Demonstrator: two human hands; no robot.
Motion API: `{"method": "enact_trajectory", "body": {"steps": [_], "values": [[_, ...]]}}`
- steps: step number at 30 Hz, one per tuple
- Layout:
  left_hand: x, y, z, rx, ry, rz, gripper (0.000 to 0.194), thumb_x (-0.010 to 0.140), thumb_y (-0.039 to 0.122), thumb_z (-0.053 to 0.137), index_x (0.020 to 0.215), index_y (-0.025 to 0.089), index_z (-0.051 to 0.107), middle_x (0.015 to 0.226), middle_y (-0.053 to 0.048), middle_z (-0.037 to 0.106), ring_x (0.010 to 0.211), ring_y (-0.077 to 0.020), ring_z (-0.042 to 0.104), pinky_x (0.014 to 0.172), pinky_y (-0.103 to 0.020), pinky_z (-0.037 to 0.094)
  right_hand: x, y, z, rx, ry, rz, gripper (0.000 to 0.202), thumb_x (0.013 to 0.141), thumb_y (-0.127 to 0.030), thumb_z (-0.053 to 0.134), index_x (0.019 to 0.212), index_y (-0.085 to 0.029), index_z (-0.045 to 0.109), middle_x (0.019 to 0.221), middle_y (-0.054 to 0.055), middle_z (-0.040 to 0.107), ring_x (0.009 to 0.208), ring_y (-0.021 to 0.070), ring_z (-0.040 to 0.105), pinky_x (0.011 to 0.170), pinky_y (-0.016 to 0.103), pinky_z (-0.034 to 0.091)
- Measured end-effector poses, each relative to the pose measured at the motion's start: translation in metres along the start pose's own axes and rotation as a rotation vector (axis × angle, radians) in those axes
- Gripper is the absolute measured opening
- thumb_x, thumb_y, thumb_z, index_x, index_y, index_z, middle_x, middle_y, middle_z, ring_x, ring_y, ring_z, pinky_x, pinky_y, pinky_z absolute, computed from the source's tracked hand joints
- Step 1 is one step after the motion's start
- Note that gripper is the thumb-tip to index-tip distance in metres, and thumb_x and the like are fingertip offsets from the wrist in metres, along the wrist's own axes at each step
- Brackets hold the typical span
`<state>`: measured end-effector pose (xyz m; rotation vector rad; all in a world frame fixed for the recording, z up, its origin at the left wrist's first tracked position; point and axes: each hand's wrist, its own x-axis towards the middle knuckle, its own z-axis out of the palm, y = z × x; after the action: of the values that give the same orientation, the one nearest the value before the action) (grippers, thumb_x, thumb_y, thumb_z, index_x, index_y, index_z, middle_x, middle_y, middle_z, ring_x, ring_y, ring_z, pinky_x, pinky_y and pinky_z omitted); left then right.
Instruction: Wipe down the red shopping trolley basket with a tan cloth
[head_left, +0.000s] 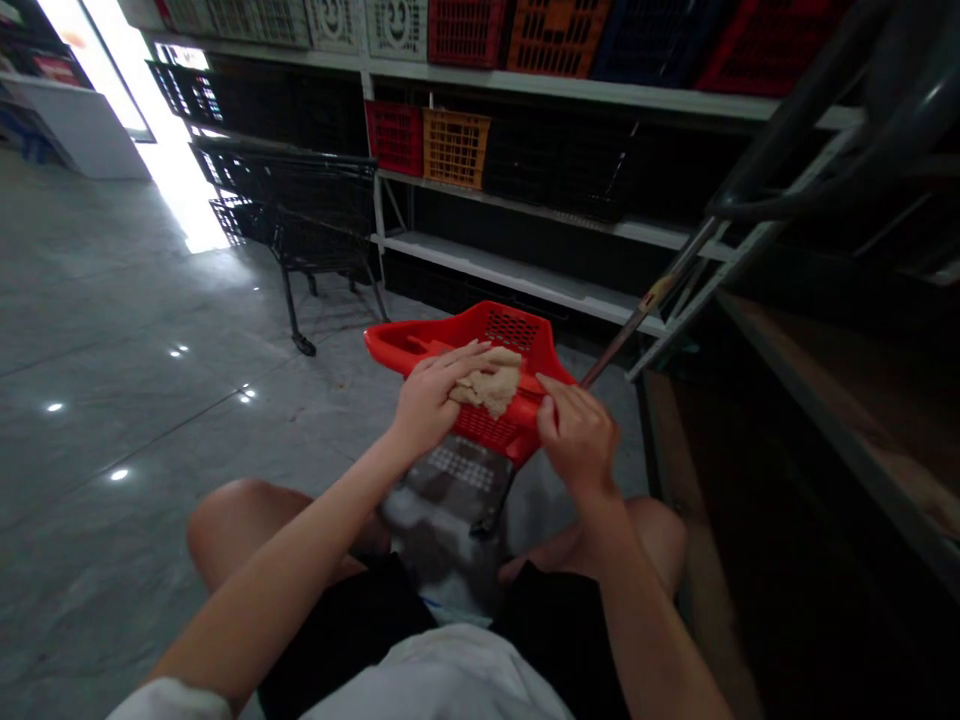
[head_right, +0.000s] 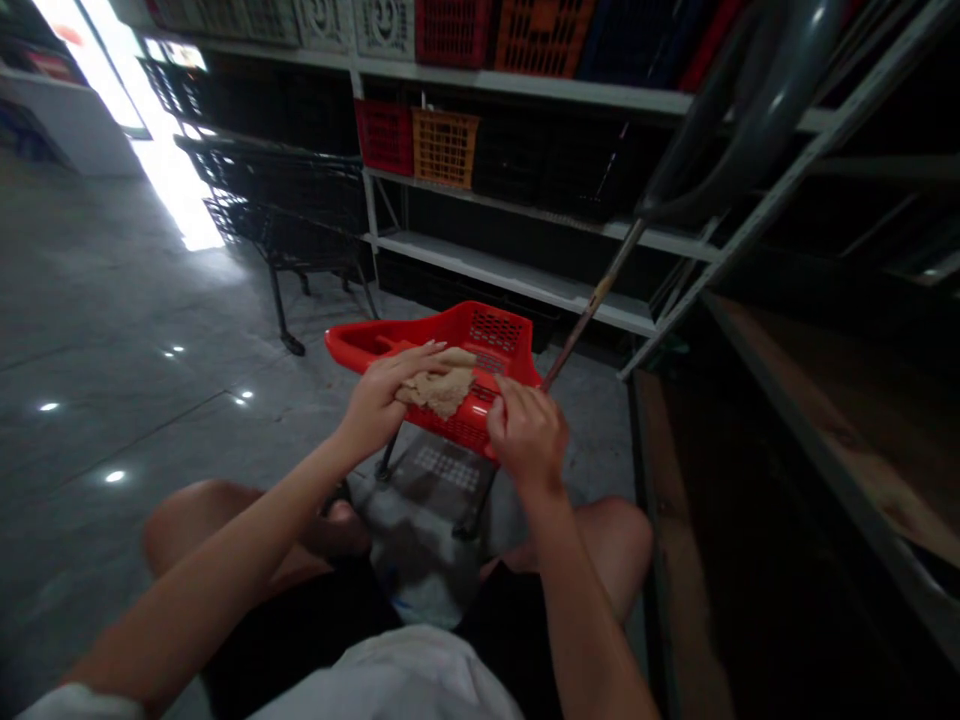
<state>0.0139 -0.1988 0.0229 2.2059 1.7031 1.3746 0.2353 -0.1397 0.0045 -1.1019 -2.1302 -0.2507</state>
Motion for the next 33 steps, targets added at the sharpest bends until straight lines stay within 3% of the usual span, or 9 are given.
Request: {"method": "enact_trajectory", "body": {"steps": [4,8,13,18,21,24,28,31,33], "values": [[-0.001,-0.023,-0.007,0.152,0.068,0.026,0.061,0.080,0.001,0.045,0.129,0.030,0.068,0.160,0.004,0.052,0.155,-0.0219,0.039,0.125,-0.047,0.041,0.009,0.038,-0.006,-0.045,-0.065,0.027,0.046,0.100,-0.024,0.037,0.122,-0.012,0.076,0.121,0.010,0.079,0.113,0.0273,0.071,0.105,0.040,0.050],[-0.008,-0.034,0.002,0.221,0.169,0.022,0.061,0.084,0.001,0.043,0.132,0.030,0.067,0.164,0.003,0.046,0.160,-0.0197,0.028,0.129,-0.046,0.038,0.032,0.026,-0.003,-0.180,-0.221,0.085,0.046,0.104,-0.026,0.034,0.115,-0.014,0.077,0.109,0.013,0.081,0.098,0.0258,0.074,0.093,0.037,0.049],[-0.015,-0.002,0.045,0.339,0.188,0.067,0.067,0.086,0.006,0.049,0.151,0.024,0.051,0.164,-0.008,0.045,0.160,-0.0250,0.027,0.131,-0.052,0.033,0.054,0.008,0.015,-0.252,-0.286,0.169,0.046,0.107,-0.028,0.032,0.120,-0.016,0.074,0.095,0.014,0.081,0.087,0.0248,0.075,0.082,0.035,0.046],[-0.006,0.021,0.076,0.462,0.176,0.134,0.074,0.091,0.029,0.063,0.159,0.012,0.039,0.165,-0.019,0.041,0.157,-0.0364,0.033,0.129,-0.055,0.035,0.057,0.040,0.028,-0.136,-0.155,0.094,0.046,0.106,-0.025,0.032,0.123,-0.017,0.074,0.103,0.012,0.081,0.093,0.0228,0.073,0.086,0.034,0.044],[-0.001,0.004,0.066,0.515,0.161,0.291,0.056,0.100,0.028,0.059,0.154,0.020,0.050,0.152,-0.011,0.060,0.147,-0.0324,0.050,0.122,-0.050,0.045,0.056,0.056,0.032,-0.094,-0.112,0.051,0.047,0.105,-0.025,0.032,0.122,-0.016,0.075,0.104,0.011,0.081,0.094,0.0233,0.072,0.086,0.035,0.044],[-0.003,-0.026,0.036,0.530,0.122,0.423,0.048,0.102,0.022,0.058,0.149,0.030,0.055,0.145,-0.003,0.067,0.138,-0.0280,0.060,0.116,-0.045,0.050,0.053,0.058,0.036,-0.064,-0.079,0.036,0.047,0.105,-0.025,0.032,0.123,-0.015,0.075,0.104,0.011,0.081,0.093,0.0242,0.071,0.086,0.036,0.045],[-0.007,-0.045,0.004,0.445,0.231,0.221,0.038,0.103,0.028,0.057,0.140,0.030,0.064,0.141,-0.006,0.069,0.131,-0.0285,0.064,0.113,-0.047,0.052,0.048,0.037,0.041,0.001,-0.035,0.001,0.048,0.106,-0.027,0.032,0.132,-0.014,0.070,0.120,0.011,0.078,0.103,0.0255,0.070,0.093,0.039,0.046],[0.001,-0.032,0.012,0.380,0.379,0.028,0.032,0.106,0.030,0.052,0.130,0.023,0.071,0.131,-0.009,0.073,0.124,-0.0270,0.067,0.109,-0.047,0.054,0.045,0.015,0.044,0.048,-0.008,-0.001,0.049,0.106,-0.027,0.033,0.143,-0.013,0.061,0.140,0.012,0.069,0.120,0.0262,0.067,0.103,0.041,0.045],[0.012,-0.014,0.029,0.342,0.396,0.024,0.031,0.106,0.029,0.051,0.128,0.020,0.072,0.128,-0.009,0.075,0.122,-0.0252,0.068,0.110,-0.045,0.053,0.042,0.004,0.045,0.059,0.004,0.011,0.050,0.107,-0.028,0.033,0.148,-0.013,0.056,0.147,0.013,0.064,0.129,0.0268,0.063,0.109,0.043,0.044]]}}
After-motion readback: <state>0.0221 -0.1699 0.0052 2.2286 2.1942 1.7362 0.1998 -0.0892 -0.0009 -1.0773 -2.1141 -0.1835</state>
